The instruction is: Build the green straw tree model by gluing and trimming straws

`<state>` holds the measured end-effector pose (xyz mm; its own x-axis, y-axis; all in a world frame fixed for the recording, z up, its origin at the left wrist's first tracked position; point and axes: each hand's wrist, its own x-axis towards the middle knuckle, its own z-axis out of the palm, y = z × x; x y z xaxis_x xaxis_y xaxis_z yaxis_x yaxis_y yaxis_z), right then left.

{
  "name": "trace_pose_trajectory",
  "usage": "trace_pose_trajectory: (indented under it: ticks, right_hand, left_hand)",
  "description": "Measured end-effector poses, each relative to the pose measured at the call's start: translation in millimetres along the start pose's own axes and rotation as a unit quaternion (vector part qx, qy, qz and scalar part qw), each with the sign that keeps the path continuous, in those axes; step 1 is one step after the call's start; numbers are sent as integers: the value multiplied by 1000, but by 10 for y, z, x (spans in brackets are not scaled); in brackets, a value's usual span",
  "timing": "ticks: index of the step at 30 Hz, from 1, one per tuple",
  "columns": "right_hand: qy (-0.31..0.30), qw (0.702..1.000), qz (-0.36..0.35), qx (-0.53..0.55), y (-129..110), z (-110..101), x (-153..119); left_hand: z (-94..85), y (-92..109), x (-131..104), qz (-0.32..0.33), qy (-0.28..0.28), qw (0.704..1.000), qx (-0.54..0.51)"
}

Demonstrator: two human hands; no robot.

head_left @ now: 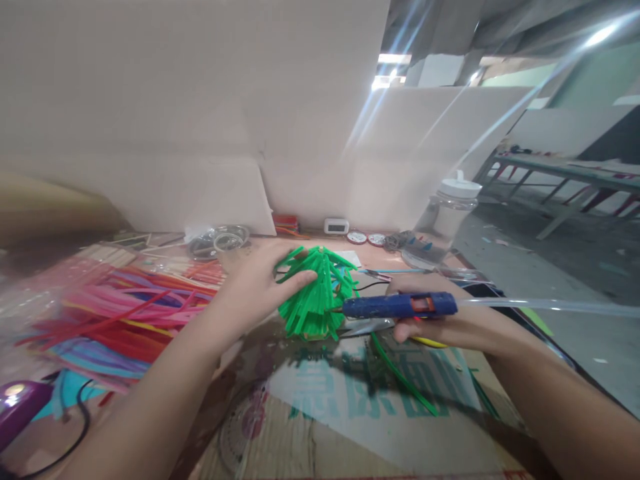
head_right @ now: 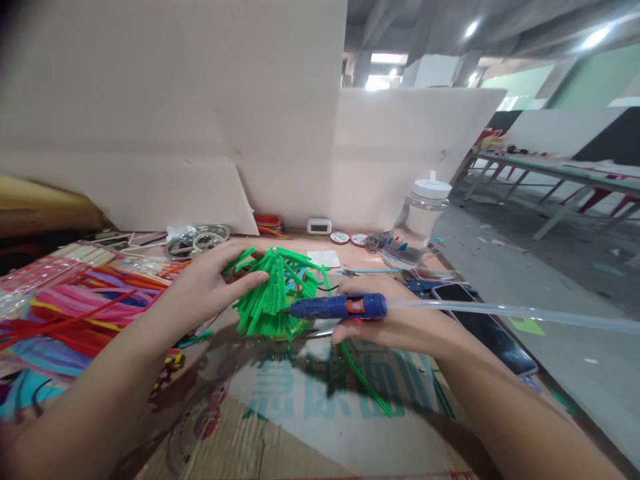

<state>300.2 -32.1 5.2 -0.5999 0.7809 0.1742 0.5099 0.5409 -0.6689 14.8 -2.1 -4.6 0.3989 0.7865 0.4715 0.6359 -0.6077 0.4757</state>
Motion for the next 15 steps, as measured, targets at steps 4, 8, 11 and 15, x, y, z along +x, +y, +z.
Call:
trace_pose_trajectory:
  ticks: [4,8,11,15]
  right_hand:
    - [4,999,-10,-38,15,-5,6]
    - [-5,999,-17,-39,68,-1,-16]
    - [-8,999,-39,-26,80,4,-12]
    - [-8,999,-46,4,77,11,9]
  left_hand:
    - [-15,4,-13,-3,-3,1000,-1]
    - [-25,-5,-19,-4,0,1000,5]
    - [-20,-12,-10,-1,2,1000,10]
    - [-9,-16,-1,-1,1,1000,6]
